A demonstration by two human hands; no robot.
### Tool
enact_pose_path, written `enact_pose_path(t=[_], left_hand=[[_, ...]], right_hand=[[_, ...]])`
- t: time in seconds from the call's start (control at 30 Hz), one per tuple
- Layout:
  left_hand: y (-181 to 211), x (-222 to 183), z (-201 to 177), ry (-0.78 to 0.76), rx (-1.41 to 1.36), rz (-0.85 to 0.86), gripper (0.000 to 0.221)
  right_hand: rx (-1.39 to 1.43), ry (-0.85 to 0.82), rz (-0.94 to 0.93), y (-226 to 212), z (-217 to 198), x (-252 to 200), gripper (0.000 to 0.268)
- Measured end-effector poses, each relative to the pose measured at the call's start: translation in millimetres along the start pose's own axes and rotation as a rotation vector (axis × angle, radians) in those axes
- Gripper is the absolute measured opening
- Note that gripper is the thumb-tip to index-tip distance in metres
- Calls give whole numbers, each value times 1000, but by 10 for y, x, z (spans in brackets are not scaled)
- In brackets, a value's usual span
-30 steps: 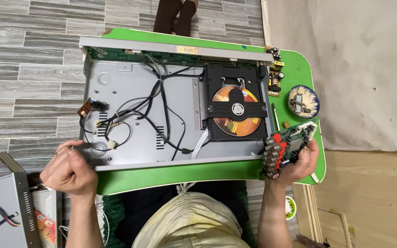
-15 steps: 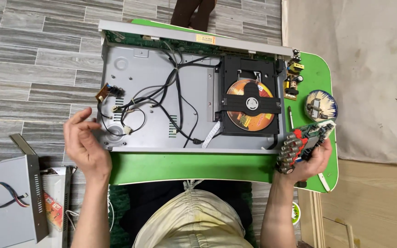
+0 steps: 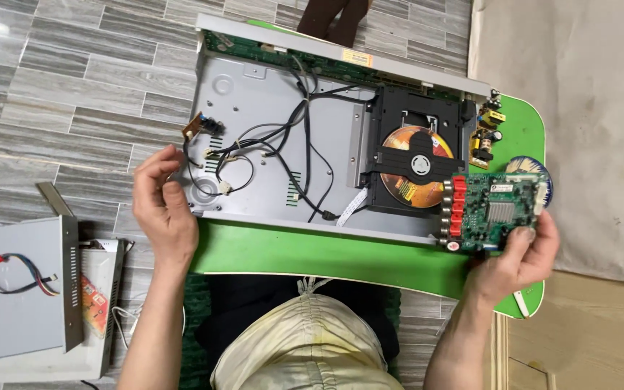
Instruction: Repairing a DVD player by installing and securing a circuit board using a screwdriver
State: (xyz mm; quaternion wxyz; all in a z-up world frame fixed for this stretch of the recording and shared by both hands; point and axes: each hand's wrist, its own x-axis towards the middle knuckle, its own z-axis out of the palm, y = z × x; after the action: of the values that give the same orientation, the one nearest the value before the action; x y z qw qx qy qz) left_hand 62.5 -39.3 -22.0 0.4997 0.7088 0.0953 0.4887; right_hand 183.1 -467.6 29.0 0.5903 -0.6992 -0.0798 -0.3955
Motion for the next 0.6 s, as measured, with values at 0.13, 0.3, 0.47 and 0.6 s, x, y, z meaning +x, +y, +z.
enact_pose_path(t=[0.13,0.3,0.47,0.6], left_hand=[[-22,2,-10,-1,66,46,45],[38,24,-22,1,121,69,35],[-5,28,-31,6,196,133,27],[-15,-14,-44,6,224,116,23]], right_hand=[[3,-335,-71,-416,385,121,35],[110,-936,208,-667,1103,161,45],[104,-1233,325,-612,1698,81,38],[99,-1261,343,-657,1837,68,37]])
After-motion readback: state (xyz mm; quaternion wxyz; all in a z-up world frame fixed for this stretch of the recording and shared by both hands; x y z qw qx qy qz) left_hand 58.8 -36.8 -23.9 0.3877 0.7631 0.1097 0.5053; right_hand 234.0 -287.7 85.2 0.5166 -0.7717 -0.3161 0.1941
